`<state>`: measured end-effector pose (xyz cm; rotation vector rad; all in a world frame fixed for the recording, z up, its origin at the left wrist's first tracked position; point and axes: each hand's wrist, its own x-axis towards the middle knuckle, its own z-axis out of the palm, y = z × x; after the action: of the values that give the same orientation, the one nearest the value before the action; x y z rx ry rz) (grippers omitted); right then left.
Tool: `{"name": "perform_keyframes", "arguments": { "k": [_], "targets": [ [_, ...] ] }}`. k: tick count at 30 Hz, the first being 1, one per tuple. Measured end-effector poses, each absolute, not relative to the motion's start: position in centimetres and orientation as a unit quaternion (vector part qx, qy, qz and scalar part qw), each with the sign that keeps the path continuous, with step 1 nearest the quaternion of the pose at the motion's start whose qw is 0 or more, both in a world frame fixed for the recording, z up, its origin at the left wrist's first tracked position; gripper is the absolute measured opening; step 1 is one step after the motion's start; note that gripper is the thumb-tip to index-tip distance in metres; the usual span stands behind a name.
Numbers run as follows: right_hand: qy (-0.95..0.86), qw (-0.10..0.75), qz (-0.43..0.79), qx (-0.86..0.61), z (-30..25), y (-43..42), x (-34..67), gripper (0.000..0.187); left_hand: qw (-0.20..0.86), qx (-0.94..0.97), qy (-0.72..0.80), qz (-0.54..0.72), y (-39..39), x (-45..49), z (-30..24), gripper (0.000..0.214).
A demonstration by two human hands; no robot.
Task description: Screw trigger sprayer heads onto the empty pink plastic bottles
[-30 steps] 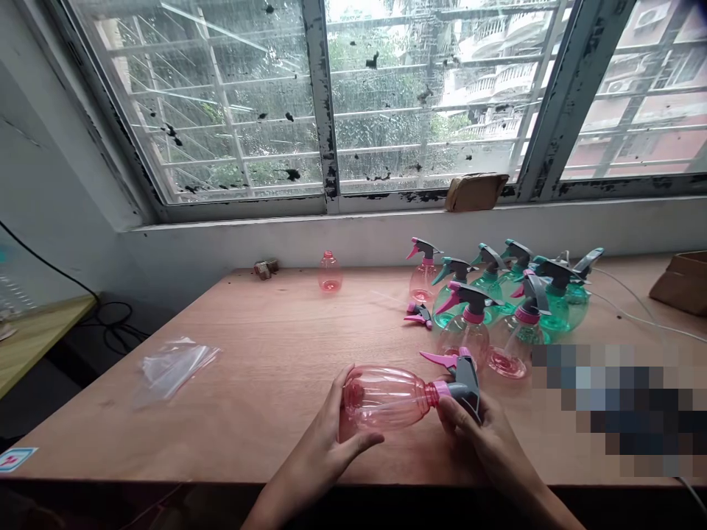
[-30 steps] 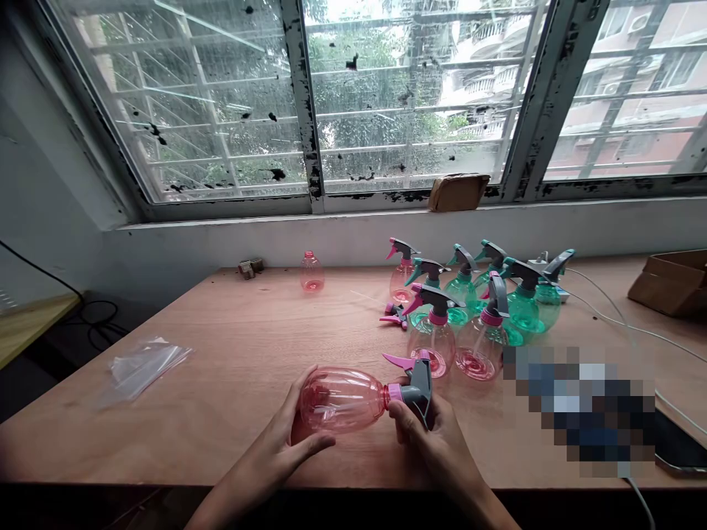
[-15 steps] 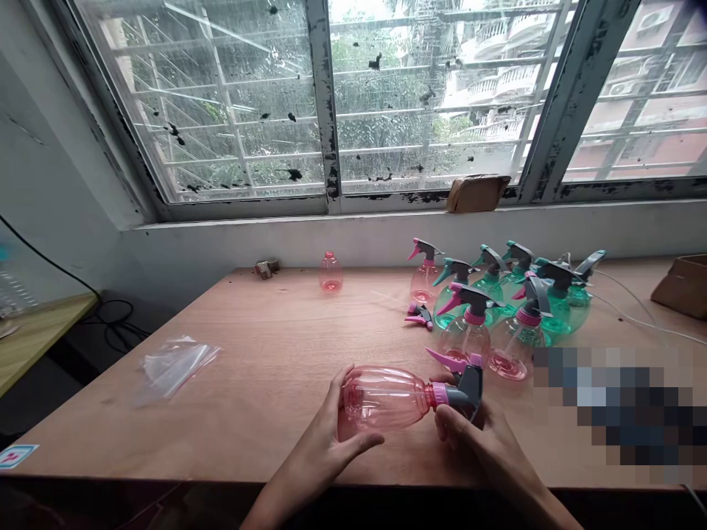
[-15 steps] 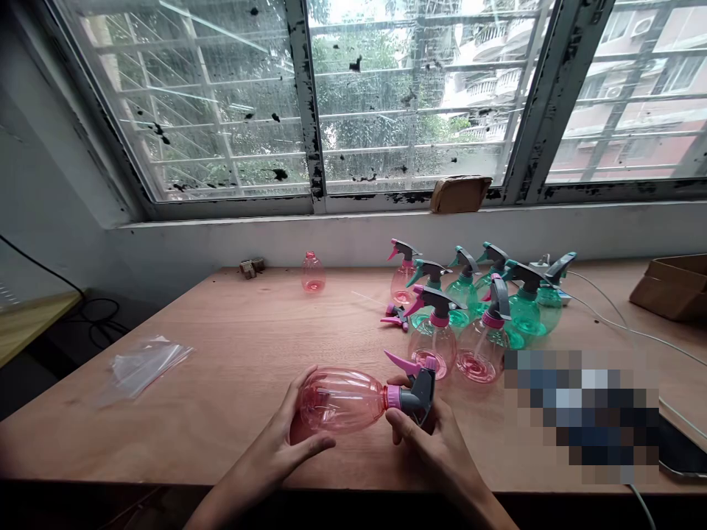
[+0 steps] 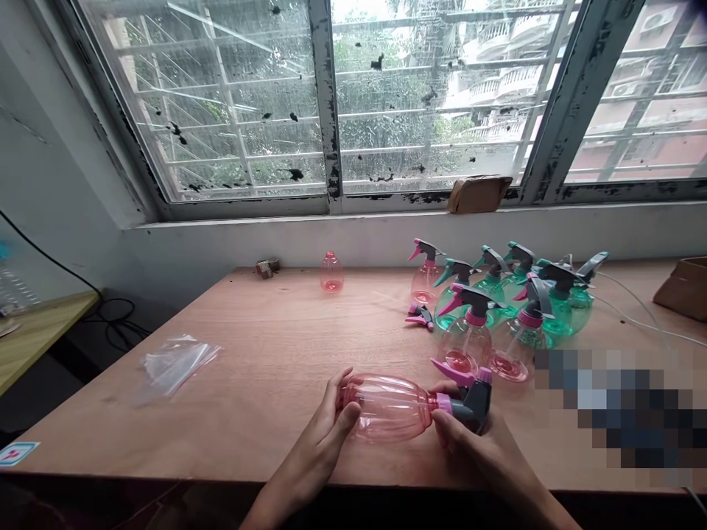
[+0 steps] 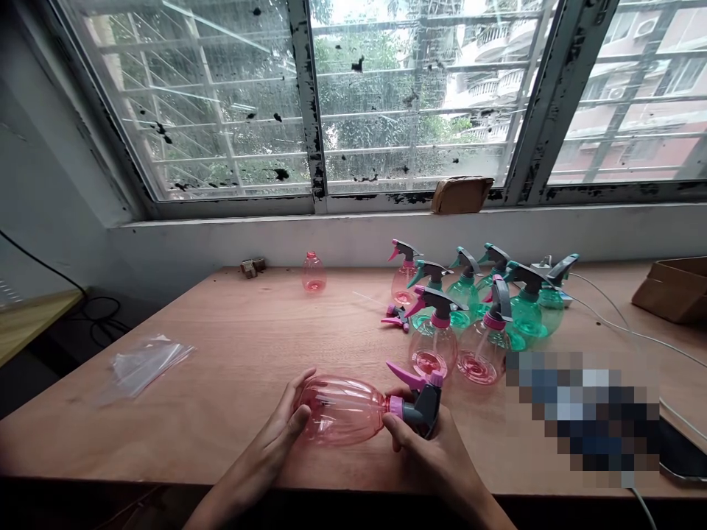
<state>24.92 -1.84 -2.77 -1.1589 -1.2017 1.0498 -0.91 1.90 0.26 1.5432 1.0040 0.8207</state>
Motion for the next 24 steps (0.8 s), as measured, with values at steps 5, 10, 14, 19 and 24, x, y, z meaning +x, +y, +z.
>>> {"name": "perform_keyframes", "arguments": {
  "k": [5,10,14,19,24],
  "targets": [
    [-0.510,0.553,0.415,-0.512,-2.2,-1.9,24.9,0.046,0.534,0.649,0.425,0.338,1.7,-0.9,0.6,0.073],
    [-0.514,0.562,0.384,-0.522,-2.1,-1.8,25.0,0.039,0.552,0.663,0.387,0.326,1.2,-1.3,0.9,0.072],
    [-0.515,0.560,0.398,-0.513,-2.3,-1.7,25.0,0.039,0.512,0.699,0.383,0.320,1.4,-1.3,0.4,0.096],
    [-0.503,0.579,0.388,-0.510,-2.1,-2.0,24.8,0.039,0.496,0.723,0.394,0.276,1.4,-1.5,0.3,0.105],
    [-0.498,0.581,0.393,-0.510,-2.0,-2.4,24.6,0.034,0.541,0.694,0.377,0.291,1.4,-1.9,0.4,0.084]
  ]
}}
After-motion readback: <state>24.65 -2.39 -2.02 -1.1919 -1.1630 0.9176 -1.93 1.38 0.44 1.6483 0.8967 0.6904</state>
